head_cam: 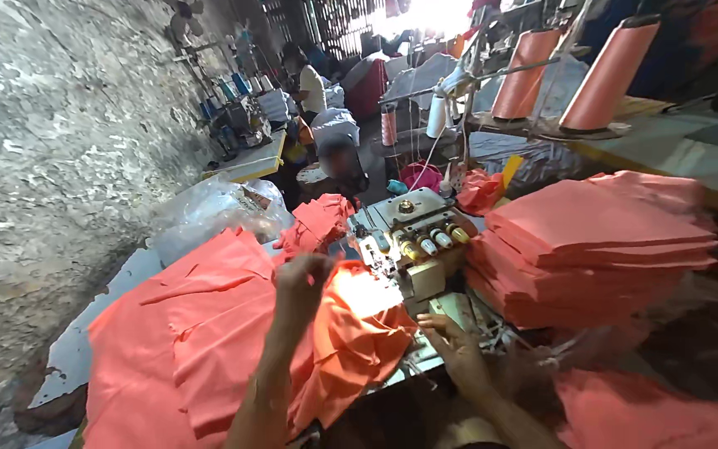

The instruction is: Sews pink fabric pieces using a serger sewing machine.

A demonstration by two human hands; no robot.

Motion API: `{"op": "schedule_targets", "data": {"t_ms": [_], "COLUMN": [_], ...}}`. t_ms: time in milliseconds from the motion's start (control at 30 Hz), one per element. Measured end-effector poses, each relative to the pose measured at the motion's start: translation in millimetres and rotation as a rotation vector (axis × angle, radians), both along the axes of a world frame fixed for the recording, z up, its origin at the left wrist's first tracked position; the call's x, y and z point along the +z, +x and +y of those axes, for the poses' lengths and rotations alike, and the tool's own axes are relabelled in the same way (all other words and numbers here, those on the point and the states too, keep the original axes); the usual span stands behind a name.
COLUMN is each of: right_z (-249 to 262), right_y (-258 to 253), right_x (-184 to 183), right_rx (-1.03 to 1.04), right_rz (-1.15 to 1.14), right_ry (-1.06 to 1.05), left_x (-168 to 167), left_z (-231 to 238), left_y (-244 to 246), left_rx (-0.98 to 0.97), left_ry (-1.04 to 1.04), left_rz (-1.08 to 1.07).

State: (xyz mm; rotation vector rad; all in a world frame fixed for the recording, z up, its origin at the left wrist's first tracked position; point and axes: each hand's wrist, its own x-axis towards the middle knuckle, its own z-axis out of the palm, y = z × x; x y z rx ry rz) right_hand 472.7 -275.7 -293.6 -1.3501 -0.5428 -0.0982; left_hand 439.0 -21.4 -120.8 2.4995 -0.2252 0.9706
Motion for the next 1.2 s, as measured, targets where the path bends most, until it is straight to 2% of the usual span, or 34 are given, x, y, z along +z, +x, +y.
{"op": "schedule_targets", "data": {"t_ms": [67,133,200,267,333,433,467,500,600,800,867,900,1000,1067,1133,1200], "right_z": [2.0,3.4,1.8,-2.4,-11.7,-21.0,-21.8,-21.8,-20.5,-23.2,-24.8,-25.3,-26.4,-30.3,-34.4,-35.2], "right_y": [-21.2,-43.0,-58.2,-66.0,-72.6,-79.3,-78.6,-76.9,-73.9,-73.8,-63.4,-53.8,-1.7,37.0,56.6,57.9], "right_x": [23.8,46.0,59.2,61.9,63.2,61.8,58.6,54.2,44.1,51.0,53.5,54.9,45.5,23.9,15.4,7.8], "right_rx": [0.12,0.274,0.272,0.186,0.143,0.126,0.121,0.117,0.099,0.174,0.119,0.025,-0.365,-0.479,-0.412,-0.438], "right_rz": [-0.057,0.095,0.253,0.294,0.223,0.083,0.041,0.0,-0.021,0.251,0.195,0.135,-0.057,-0.187,-0.156,-0.216], "right_ry": [0.007,0.04,0.058,0.055,0.027,0.029,0.026,0.018,0.02,0.1,0.044,-0.025,-0.372,-0.648,-0.948,-0.99], "left_x": [-28.2,-61.8,-90.6,-103.2,-105.9,-122.3,-132.0,-142.0,-160.7,-155.7,-145.4,-141.2,-140.8,-141.2,-137.9,-137.5], "left_z": [-45.3,-74.1,-86.6,-92.6,-100.0,-116.4,-123.2,-129.5,-147.4,-157.4,-153.8,-150.3,-134.7,-131.1,-135.0,-138.5], "left_y": [-39.7,-63.4,-73.2,-81.3,-89.6,-90.3,-89.0,-88.0,-85.4,-80.5,-75.0,-70.0,-51.6,-48.1,-51.9,-55.7], "left_rx": [-0.197,-0.307,-0.337,-0.393,-0.482,-0.677,-0.645,-0.605,-0.674,-0.771,-0.624,-0.501,-0.107,0.007,0.058,0.068], "left_ry": [-0.083,-0.172,-0.269,-0.437,-0.699,-1.245,-1.315,-1.32,-1.362,-1.536,-1.402,-1.215,-0.224,0.203,0.385,0.435], "left_rz": [0.067,0.121,0.101,0.107,0.162,0.238,0.247,0.245,0.181,0.189,0.255,0.265,0.231,0.296,0.45,0.541]}}
